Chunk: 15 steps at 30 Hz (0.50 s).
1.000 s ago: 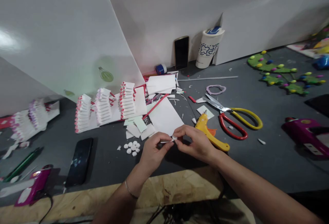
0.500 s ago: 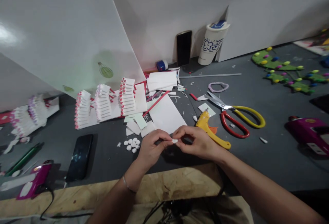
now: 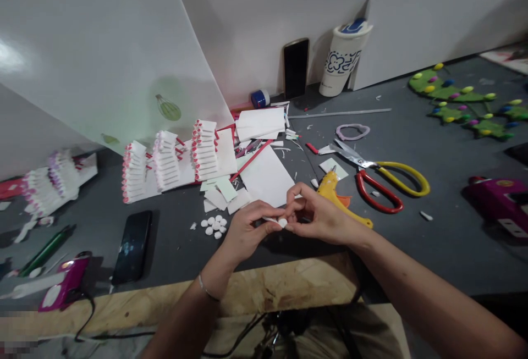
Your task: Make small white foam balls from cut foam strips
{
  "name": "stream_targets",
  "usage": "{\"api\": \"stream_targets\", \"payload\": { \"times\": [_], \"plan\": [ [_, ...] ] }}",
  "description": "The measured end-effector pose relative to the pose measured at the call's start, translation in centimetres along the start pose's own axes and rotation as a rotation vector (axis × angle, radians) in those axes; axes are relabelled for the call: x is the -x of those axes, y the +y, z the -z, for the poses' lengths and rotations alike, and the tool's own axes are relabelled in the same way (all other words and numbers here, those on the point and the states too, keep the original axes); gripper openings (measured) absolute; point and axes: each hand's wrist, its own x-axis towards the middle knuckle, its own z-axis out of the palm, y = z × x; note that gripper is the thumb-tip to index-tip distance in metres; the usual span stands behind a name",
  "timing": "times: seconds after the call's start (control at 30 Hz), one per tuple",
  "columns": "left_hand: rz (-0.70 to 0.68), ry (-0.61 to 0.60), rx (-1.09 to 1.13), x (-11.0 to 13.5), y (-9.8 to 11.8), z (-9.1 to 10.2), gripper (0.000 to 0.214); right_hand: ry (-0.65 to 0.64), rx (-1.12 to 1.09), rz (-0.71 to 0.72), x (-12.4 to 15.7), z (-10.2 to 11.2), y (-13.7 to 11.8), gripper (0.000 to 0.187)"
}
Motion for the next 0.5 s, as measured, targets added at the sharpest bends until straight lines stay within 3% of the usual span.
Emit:
{"api": "stream_targets", "payload": {
  "times": [0.13, 0.27, 0.5],
  "plan": [
    [-0.069, 0.011, -0.048, -0.1, 0.3, 0.0, 0.021, -0.014, -0.071, -0.023, -0.1, 0.1, 0.2, 0.033],
    [-0.110, 0.125, -0.090, -0.1, 0.3, -0.1, 0.019, 0.005, -0.178, -0.033, -0.4, 0.0, 0.7, 0.032],
    [-0.168, 0.272, -0.133, 0.1, 0.0, -0.4, 0.022, 0.122, -0.146, 0.011, -0.5, -0.6, 1.4, 0.023]
  ]
}}
